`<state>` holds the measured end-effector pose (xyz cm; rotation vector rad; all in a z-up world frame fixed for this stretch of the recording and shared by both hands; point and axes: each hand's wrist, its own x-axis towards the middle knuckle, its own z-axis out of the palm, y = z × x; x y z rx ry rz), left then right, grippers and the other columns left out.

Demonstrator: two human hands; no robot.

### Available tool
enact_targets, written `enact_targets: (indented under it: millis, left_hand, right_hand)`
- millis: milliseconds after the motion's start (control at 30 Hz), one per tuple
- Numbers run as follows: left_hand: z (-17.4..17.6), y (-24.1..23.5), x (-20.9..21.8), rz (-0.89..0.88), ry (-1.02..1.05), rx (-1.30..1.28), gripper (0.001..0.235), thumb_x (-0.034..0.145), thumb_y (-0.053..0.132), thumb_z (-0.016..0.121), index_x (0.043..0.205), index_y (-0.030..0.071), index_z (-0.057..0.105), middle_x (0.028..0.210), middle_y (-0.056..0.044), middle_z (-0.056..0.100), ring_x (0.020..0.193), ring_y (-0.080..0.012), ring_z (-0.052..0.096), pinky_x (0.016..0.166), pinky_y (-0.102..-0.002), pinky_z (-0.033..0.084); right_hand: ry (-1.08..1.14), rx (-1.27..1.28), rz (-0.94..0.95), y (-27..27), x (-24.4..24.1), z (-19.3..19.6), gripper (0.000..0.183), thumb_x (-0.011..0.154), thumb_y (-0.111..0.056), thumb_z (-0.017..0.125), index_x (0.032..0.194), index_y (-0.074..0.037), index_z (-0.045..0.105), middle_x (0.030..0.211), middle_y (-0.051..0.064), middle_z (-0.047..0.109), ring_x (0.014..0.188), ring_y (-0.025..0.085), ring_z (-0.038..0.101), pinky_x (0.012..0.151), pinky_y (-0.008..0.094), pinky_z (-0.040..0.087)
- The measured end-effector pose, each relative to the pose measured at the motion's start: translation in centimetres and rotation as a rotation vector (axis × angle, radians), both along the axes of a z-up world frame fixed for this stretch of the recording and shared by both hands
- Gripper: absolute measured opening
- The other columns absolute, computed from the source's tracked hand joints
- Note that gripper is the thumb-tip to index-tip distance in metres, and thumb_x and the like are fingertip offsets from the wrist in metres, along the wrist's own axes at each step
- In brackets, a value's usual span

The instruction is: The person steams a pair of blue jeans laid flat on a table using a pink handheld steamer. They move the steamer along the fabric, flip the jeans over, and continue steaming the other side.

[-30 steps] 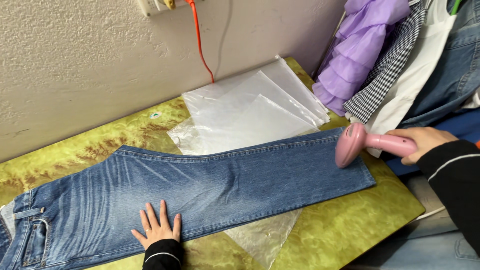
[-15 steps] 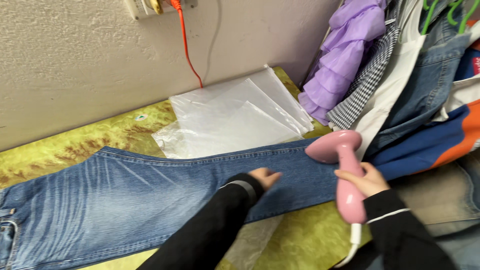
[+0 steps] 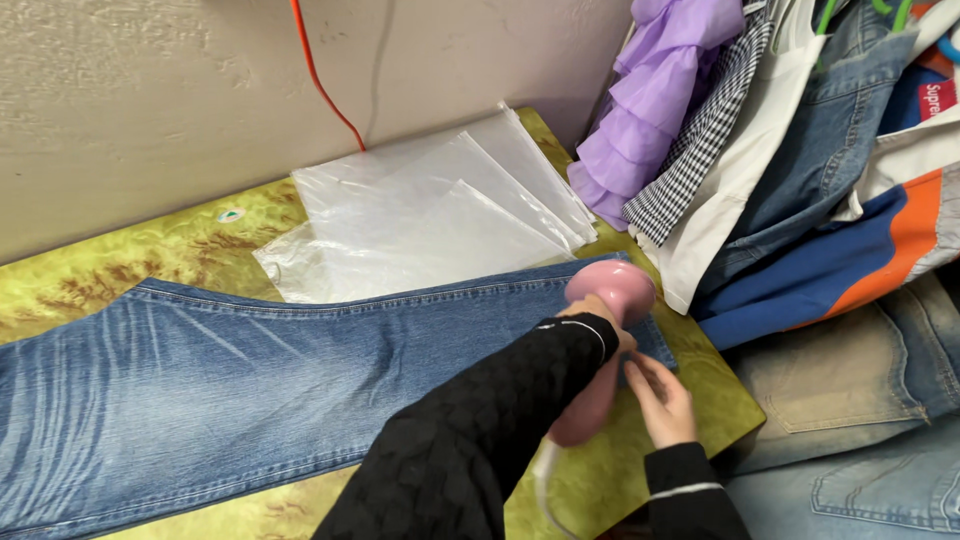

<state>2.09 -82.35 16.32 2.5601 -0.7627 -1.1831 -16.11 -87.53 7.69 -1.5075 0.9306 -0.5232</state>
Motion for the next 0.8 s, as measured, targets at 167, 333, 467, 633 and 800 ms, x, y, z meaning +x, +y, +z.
enact_targets:
  millis: [167,333,467,633,800]
  left_hand:
    - [1.9,-0.3,1.9,-0.387,-0.142,0.094,0.08,0.09,0.051,0.064,0.159,0.017,0.043,0.149,-0.008,0.061,0.135,-0.0258,0.061,0.11,-0.04,0.048]
    - [4.7,0.5,4.3,-0.429,-0.435,-0.003,0.067,0.088,0.045,0.068,0.152,0.028,0.056,0.137,-0.001,0.073,0.131,-0.022,0.066,0.114,-0.043,0.041]
    - [3.8,0.3,6.6,-0.392,-0.429,-0.046,0.059,0.082,0.048,0.073,0.137,0.027,0.065,0.135,-0.003,0.072,0.124,-0.0254,0.07,0.103,-0.042,0.053]
    - [0.6,0.1,7.7,-0.375,-0.424,-0.105,0.077,0.077,0.053,0.079,0.147,0.03,0.058,0.137,0.0,0.071,0.127,-0.0248,0.067,0.106,-0.045,0.05]
    - [0.7,0.2,6.4,-0.498,-0.396,-0.05,0.085,0.08,0.048,0.077,0.157,0.032,0.046,0.143,0.0,0.068,0.131,-0.0244,0.065,0.109,-0.048,0.047]
  right_hand:
    - [0.423,-0.701,0.152,-1.2,-0.2,-6.4,0.059,0.095,-0.048,0.065,0.149,-0.024,0.061,0.163,0.007,0.048,0.153,0.025,0.038,0.121,0.055,0.029]
    - [0.756,-1.145,0.154,0.8,-1.3,-10.0,0.064,0.107,-0.063,0.029,0.168,-0.042,0.034,0.181,-0.001,0.022,0.168,0.019,0.015,0.131,0.056,0.01]
    - [0.698,-1.158,0.108,1.4,-1.5,-9.2,0.062,0.107,-0.061,0.034,0.164,-0.041,0.043,0.18,0.001,0.03,0.167,0.02,0.023,0.131,0.058,0.016]
    - [0.669,-1.184,0.061,1.6,-1.3,-9.7,0.061,0.105,-0.06,0.038,0.163,-0.043,0.045,0.179,0.0,0.034,0.166,0.02,0.027,0.133,0.056,0.017]
    - [0.657,-1.171,0.064,1.7,-1.3,-9.3,0.06,0.105,-0.059,0.041,0.162,-0.041,0.048,0.178,0.001,0.036,0.166,0.021,0.029,0.132,0.057,0.019]
